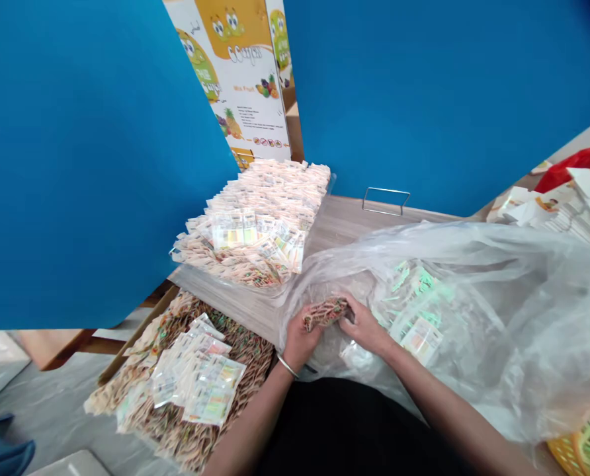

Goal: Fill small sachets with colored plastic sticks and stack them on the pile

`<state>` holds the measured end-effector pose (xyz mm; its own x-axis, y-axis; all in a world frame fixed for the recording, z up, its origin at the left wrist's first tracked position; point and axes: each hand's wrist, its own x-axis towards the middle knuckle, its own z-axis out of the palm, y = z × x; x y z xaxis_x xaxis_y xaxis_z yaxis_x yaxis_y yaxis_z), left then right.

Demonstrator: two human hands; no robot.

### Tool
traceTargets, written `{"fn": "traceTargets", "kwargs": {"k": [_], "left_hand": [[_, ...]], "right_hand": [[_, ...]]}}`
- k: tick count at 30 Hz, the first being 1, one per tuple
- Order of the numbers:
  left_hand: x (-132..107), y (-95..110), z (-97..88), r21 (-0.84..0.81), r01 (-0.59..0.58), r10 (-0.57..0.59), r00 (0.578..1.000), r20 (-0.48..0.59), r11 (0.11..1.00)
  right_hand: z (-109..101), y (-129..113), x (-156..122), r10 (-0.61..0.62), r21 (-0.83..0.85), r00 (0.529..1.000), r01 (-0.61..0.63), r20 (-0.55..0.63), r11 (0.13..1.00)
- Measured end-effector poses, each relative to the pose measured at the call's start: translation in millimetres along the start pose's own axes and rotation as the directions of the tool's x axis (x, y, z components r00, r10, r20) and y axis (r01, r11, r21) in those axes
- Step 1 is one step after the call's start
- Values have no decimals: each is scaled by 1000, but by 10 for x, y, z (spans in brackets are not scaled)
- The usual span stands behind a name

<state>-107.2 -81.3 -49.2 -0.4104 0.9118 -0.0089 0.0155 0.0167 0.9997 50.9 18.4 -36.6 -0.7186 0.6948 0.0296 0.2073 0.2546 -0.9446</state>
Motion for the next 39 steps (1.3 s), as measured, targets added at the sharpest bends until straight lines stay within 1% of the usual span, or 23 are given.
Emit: {"fn": "traceTargets", "kwargs": {"k": [3,6,8,9,10,12,14,15,16,17,19,20,21,22,23,25,26,28,29,31,34,37,39], "left_hand": [[-40,-20,-37,28,-17,17,1000,4,999],[-35,-33,-60,138,-64,56,996,64,988],[-12,56,-74,247,-146,122,986,112,958],[2,148,-84,292,-197,162,977,140,936],[17,277,-99,323,-252,203,963,176,912],[59,643,-160,340,-370,291,920,262,864],[137,1119,-289,345,-485,381,864,328,803],[197,1374,-389,345,-538,437,837,329,769],[275,1624,-514,341,-563,470,823,321,753],[371,1854,-665,331,-562,482,825,296,758],[612,2207,-1021,275,-503,454,863,223,820],[753,2311,-1213,280,-470,434,882,183,837],[901,2362,-1405,358,-451,416,893,175,818],[1053,2361,-1589,479,-430,393,902,181,766],[1201,2314,-1758,576,-391,359,917,175,717],[1463,2128,-2034,699,-277,240,959,154,659],[1568,2014,-2136,724,-226,175,974,146,652],[1715,1802,-2274,725,-186,93,982,167,663],[1761,1719,-2316,709,-191,67,978,199,678],[1826,1609,-2366,645,-218,27,956,292,732],[1915,1544,-2399,541,-210,-29,916,400,815],[2013,1533,-2396,556,-207,-63,902,427,805],[2053,1554,-2368,584,-182,-135,880,456,791]], "right_hand": [[21,-28,-45,-11,-57,1000,10,-2,998],[37,27,-86,9,-135,1000,-8,5,991],[1,45,-112,-3,-214,1000,2,-3,977],[-41,24,-123,-14,-253,1000,12,-7,967],[-99,-29,-129,-27,-286,1000,24,-7,958],[-245,-248,-104,-61,-331,998,58,1,942],[-378,-617,17,-136,-366,991,132,15,921],[-414,-841,127,-197,-385,980,188,17,904],[-418,-1076,274,-251,-403,967,244,36,882],[-386,-1304,454,-319,-410,947,306,40,859],[-216,-1689,889,-426,-393,904,402,28,827],[-89,-1824,1127,-451,-376,893,421,9,826],[52,-1913,1365,-457,-352,890,428,2,832],[197,-1958,1591,-451,-334,892,427,6,840],[335,-1964,1798,-422,-327,906,405,21,854],[562,-1900,2120,-322,-374,945,322,67,870],[640,-1853,2228,-273,-417,958,285,89,863],[727,-1778,2349,-197,-499,970,241,140,832],[741,-1761,2374,-169,-531,970,237,175,814],[735,-1774,2395,-113,-568,963,237,245,788],[699,-1844,2440,-45,-615,951,234,306,753],[675,-1895,2516,-17,-683,950,237,313,691],[666,-1914,2548,11,-721,943,247,332,647]]}}
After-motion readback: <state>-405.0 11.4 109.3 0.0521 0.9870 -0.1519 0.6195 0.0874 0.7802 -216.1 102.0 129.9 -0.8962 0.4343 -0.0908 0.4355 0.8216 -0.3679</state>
